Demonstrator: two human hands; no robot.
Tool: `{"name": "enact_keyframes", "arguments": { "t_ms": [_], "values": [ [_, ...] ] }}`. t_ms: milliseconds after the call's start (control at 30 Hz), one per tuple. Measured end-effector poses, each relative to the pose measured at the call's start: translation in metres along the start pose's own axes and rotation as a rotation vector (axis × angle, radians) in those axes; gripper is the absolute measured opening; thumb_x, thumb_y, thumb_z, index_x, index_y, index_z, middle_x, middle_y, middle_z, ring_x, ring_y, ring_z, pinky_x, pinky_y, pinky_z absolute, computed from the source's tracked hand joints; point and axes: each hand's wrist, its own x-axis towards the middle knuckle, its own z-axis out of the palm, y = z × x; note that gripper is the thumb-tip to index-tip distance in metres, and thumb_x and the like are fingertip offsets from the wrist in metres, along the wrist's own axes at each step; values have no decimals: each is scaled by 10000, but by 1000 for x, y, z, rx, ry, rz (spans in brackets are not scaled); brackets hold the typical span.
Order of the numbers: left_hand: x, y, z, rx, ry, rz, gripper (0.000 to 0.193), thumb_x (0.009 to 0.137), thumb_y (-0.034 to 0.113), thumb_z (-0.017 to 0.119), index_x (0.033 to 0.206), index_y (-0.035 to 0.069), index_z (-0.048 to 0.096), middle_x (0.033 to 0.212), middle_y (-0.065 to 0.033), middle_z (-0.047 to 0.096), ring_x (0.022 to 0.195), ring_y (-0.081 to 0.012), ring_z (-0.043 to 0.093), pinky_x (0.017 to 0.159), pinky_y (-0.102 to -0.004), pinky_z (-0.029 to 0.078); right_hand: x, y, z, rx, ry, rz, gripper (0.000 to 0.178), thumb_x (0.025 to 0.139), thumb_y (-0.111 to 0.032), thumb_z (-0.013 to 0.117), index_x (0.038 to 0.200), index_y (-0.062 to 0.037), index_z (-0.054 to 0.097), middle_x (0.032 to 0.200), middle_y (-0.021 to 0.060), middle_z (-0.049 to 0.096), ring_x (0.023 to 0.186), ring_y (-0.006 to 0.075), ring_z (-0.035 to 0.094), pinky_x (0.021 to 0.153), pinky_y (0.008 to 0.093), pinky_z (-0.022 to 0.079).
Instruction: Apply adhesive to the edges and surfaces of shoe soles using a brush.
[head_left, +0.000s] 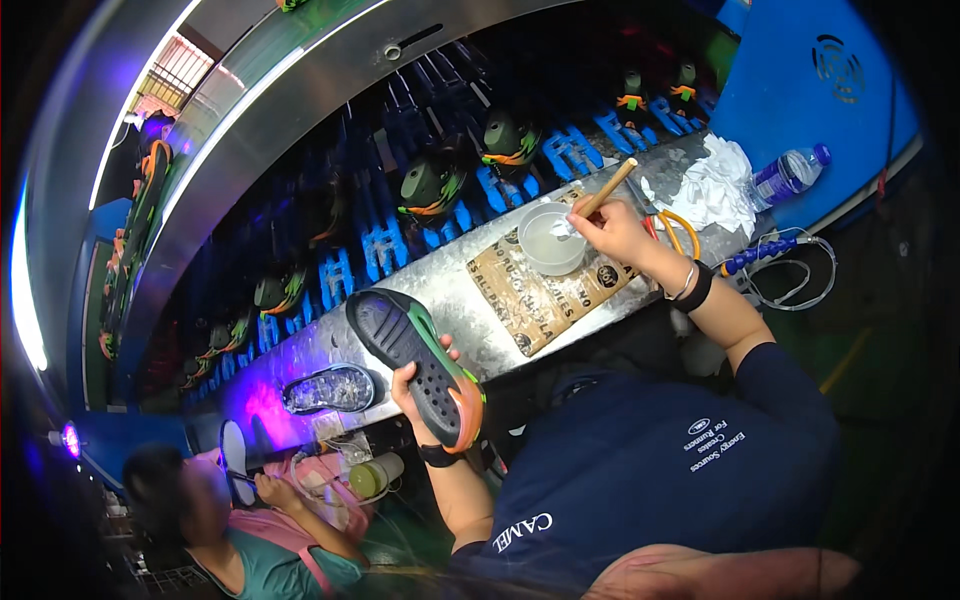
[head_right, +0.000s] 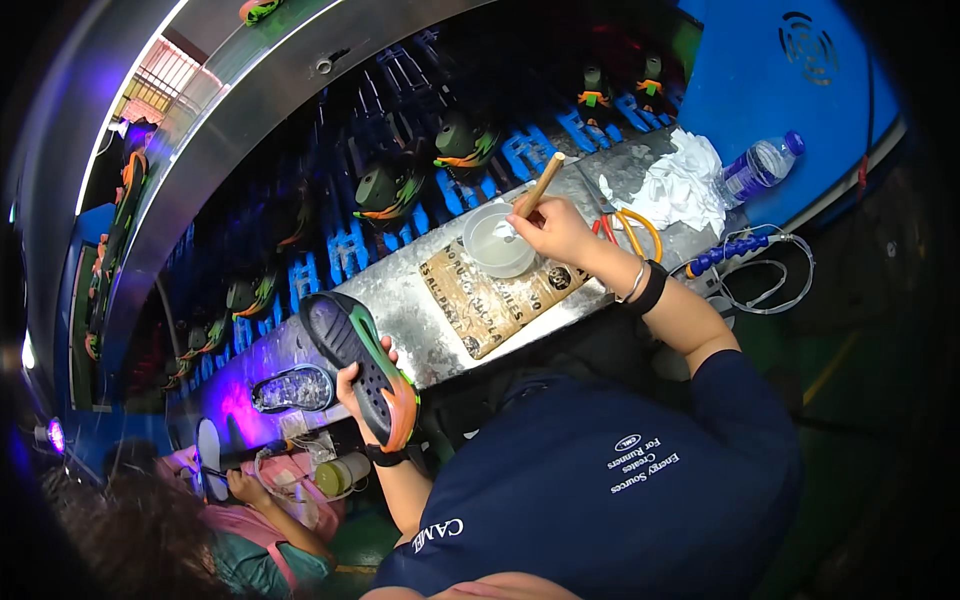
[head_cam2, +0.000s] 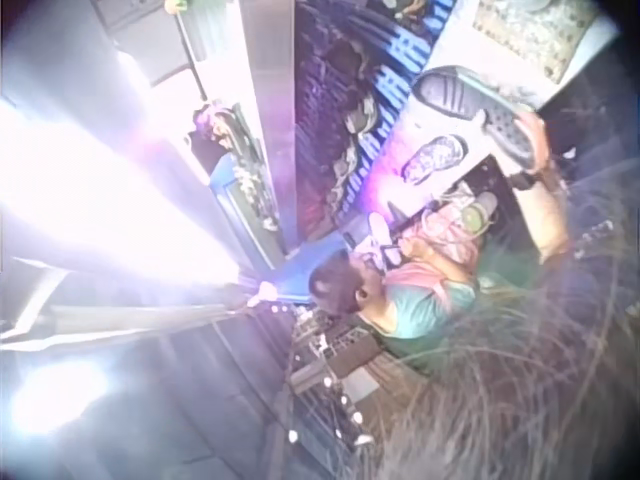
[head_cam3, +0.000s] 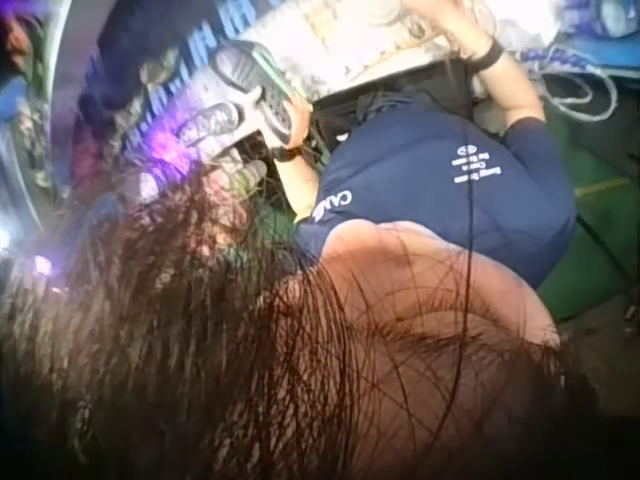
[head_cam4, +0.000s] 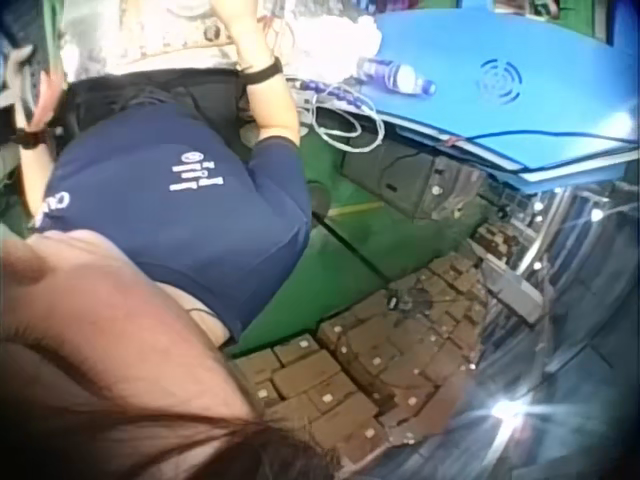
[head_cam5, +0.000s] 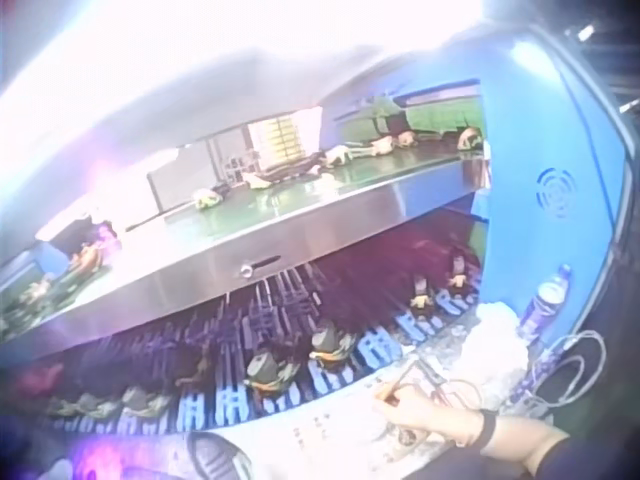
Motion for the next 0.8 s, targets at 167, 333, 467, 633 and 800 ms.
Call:
{"name": "enact_keyframes", "arguments": {
  "t_ms": [167, 333, 467, 633, 800],
  "values": [
    [6, -16, 20, 28, -97, 4, 557, 696, 250, 452, 1152, -55, 350, 1094, -197, 457, 1011, -307, 451, 812, -413, 422, -4, -6, 0, -69, -45, 5, 156, 736, -141, 569, 727, 13, 548, 555, 34, 496, 492, 84, 443, 470, 230, 353],
    [13, -20, 10, 290, -106, 123, 638, 656, 152, 579, 1191, -32, 284, 1153, -165, 409, 1067, -287, 404, 925, -377, 290, -7, -14, -7, 17, -33, 71, 166, 739, -151, 573, 726, 13, 547, 561, 16, 493, 511, 66, 441, 475, 217, 354],
    [24, -7, 21, 465, -113, 298, 676, 658, 161, 624, 1201, -19, 264, 1149, -137, 410, 1051, -254, 417, 903, -347, 318, -8, -35, -15, 40, -116, 106, 174, 749, -164, 574, 740, 8, 552, 577, -6, 492, 532, 47, 440, 482, 204, 359],
    [38, 2, 53, 508, -206, 348, 597, 706, 238, 597, 1174, 7, 309, 1101, -113, 450, 993, -230, 462, 866, -336, 362, -8, -35, -17, 74, -118, 120, 173, 752, -165, 577, 767, 6, 555, 597, -9, 495, 541, 37, 437, 484, 197, 359],
    [47, 0, 65, 468, -238, 263, 633, 694, 201, 624, 1193, 16, 282, 1112, -99, 434, 1015, -214, 436, 873, -325, 347, -10, -51, -17, 345, -49, 102, 131, 763, -138, 572, 779, -11, 542, 628, -19, 492, 549, 27, 435, 489, 172, 353]
  ]
}}
